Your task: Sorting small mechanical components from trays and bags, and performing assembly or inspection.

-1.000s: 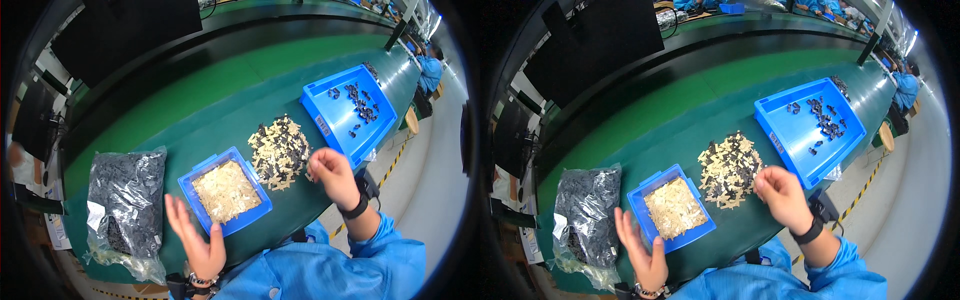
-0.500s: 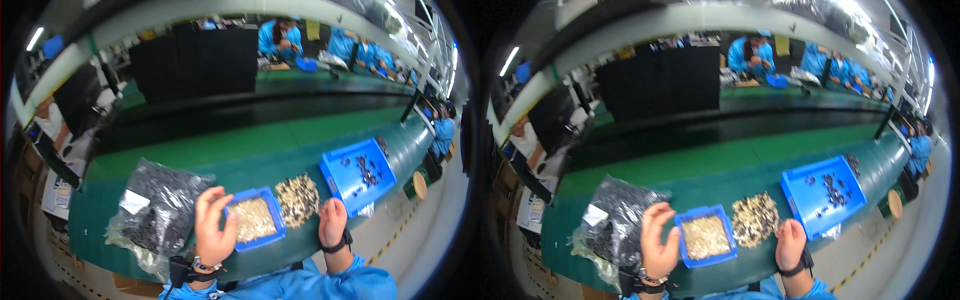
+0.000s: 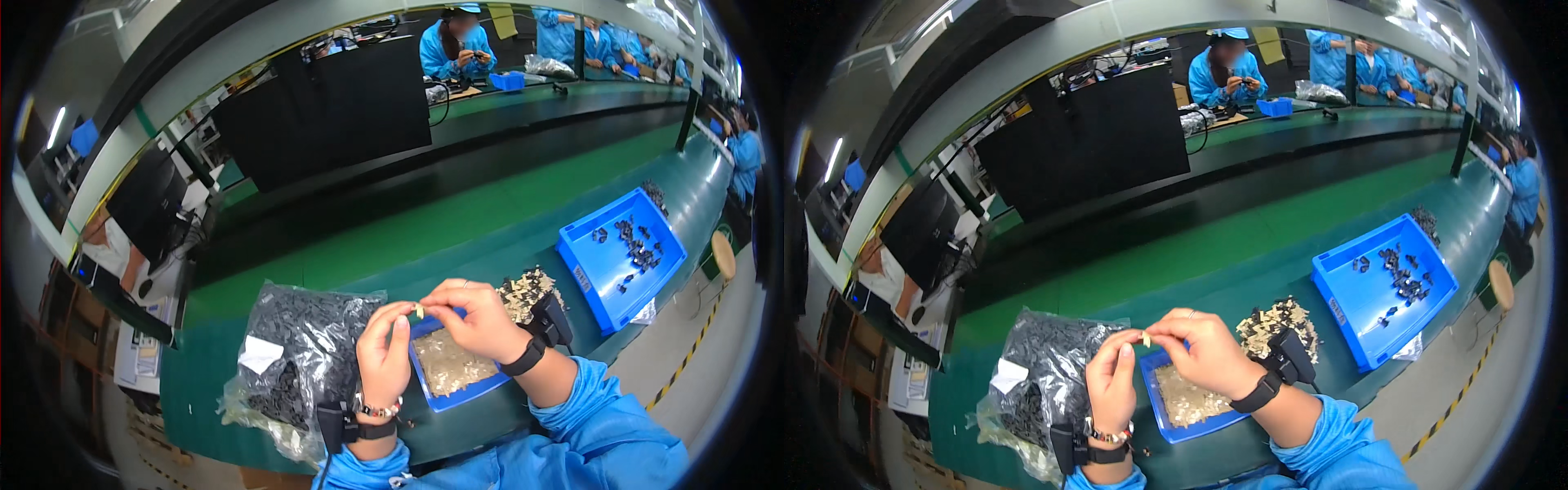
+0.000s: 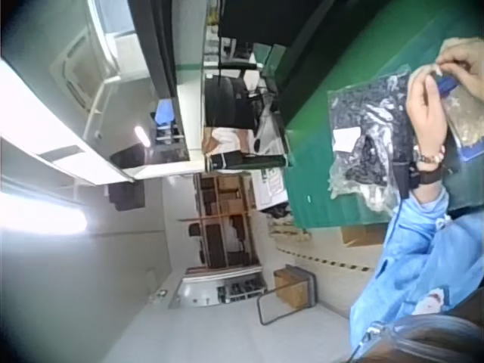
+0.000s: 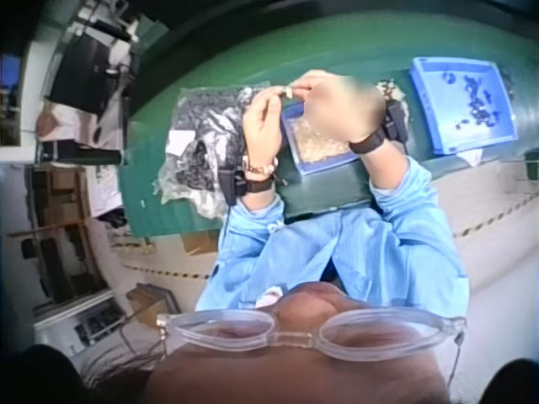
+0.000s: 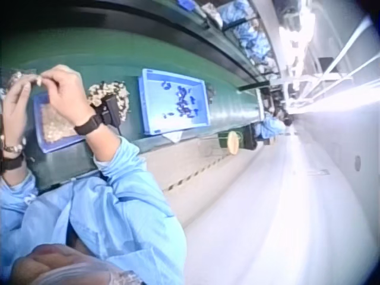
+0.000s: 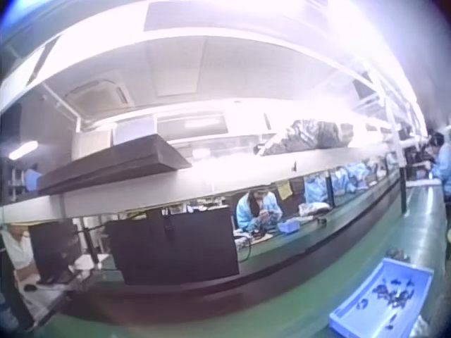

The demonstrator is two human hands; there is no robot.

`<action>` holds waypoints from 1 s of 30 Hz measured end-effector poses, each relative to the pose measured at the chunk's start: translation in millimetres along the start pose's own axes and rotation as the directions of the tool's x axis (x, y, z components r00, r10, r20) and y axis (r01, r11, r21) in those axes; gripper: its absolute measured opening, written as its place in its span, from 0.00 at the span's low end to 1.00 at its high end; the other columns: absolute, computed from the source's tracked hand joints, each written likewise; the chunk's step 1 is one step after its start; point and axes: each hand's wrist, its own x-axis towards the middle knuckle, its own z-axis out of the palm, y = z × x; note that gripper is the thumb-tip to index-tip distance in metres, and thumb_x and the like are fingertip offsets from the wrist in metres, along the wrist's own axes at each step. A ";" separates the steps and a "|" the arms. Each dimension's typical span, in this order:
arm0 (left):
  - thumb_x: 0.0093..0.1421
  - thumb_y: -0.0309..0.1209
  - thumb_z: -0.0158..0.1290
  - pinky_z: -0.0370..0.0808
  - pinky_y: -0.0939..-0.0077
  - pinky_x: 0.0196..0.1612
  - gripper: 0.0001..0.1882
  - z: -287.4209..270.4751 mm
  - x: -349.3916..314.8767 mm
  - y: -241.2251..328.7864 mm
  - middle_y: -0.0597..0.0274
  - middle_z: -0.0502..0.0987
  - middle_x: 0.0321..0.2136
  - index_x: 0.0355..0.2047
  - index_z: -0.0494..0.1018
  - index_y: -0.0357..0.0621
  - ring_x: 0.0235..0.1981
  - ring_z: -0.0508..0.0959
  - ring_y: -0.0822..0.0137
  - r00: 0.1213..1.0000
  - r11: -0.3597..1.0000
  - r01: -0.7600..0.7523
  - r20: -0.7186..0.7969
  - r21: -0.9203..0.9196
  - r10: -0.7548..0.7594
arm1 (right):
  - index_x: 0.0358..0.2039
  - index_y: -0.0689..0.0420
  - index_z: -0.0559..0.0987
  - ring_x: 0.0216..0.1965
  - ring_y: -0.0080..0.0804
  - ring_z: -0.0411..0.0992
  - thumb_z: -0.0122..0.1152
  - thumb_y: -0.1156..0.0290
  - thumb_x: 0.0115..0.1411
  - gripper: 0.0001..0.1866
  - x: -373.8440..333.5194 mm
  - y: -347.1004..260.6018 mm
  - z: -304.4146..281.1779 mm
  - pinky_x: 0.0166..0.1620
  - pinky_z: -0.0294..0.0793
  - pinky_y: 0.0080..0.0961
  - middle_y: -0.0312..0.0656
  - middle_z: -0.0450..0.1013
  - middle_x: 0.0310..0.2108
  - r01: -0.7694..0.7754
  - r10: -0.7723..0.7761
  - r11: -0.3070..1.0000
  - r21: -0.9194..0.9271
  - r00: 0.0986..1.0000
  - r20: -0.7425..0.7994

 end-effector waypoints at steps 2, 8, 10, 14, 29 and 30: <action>0.65 0.25 0.49 0.70 0.73 0.52 0.10 -4.9 -2.7 -3.4 0.52 0.77 0.44 0.40 0.76 0.30 0.47 0.75 0.66 0.998 0.998 0.057 0.012 0.003 -0.057 | 0.34 0.64 0.81 0.30 0.41 0.77 0.59 0.82 0.55 0.06 -2.7 5.7 6.3 0.34 0.76 0.29 0.47 0.77 0.29 0.020 -0.025 0.999 0.048 0.994 0.103; 0.61 0.22 0.54 0.70 0.71 0.53 0.07 -9.3 -7.5 -6.8 0.50 0.77 0.45 0.37 0.77 0.31 0.48 0.75 0.64 0.990 0.994 0.107 0.096 0.012 -0.108 | 0.34 0.63 0.81 0.29 0.41 0.76 0.61 0.82 0.54 0.06 -11.2 -3.6 -4.5 0.32 0.76 0.29 0.47 0.77 0.31 0.009 -0.005 1.000 -0.023 0.985 0.172; 0.59 0.20 0.55 0.70 0.69 0.53 0.04 -9.2 -6.8 -3.8 0.50 0.78 0.44 0.34 0.78 0.32 0.48 0.75 0.63 0.977 0.987 0.159 0.147 -0.001 -0.157 | 0.33 0.63 0.81 0.29 0.42 0.77 0.61 0.82 0.54 0.06 -15.5 -2.8 -2.3 0.32 0.76 0.31 0.47 0.77 0.31 -0.010 0.019 0.999 -0.051 0.986 0.165; 0.57 0.17 0.54 0.70 0.67 0.53 0.05 -7.8 -12.6 -8.7 0.50 0.78 0.43 0.33 0.78 0.33 0.49 0.75 0.60 0.988 0.996 0.085 0.125 0.014 -0.086 | 0.32 0.63 0.81 0.29 0.43 0.77 0.61 0.82 0.53 0.05 -18.6 2.8 1.0 0.31 0.76 0.31 0.46 0.77 0.31 -0.034 0.036 0.999 -0.015 0.982 0.188; 0.56 0.22 0.55 0.67 0.58 0.54 0.02 0.5 -12.2 -9.7 0.51 0.74 0.44 0.30 0.75 0.37 0.49 0.72 0.48 0.973 0.797 -0.211 0.201 0.566 0.114 | 0.31 0.61 0.80 0.35 0.42 0.72 0.63 0.82 0.47 0.09 -26.3 4.1 0.7 0.38 0.74 0.34 0.43 0.74 0.33 0.080 0.006 0.940 -0.333 0.969 0.247; 0.54 0.22 0.55 0.64 0.58 0.54 0.02 0.1 -11.3 -9.1 0.52 0.74 0.44 0.30 0.75 0.39 0.49 0.71 0.50 0.970 0.797 -0.222 0.207 0.562 0.124 | 0.30 0.62 0.79 0.35 0.42 0.71 0.61 0.80 0.47 0.08 -25.5 3.8 0.8 0.38 0.73 0.34 0.44 0.72 0.32 0.102 -0.008 0.931 -0.350 0.966 0.260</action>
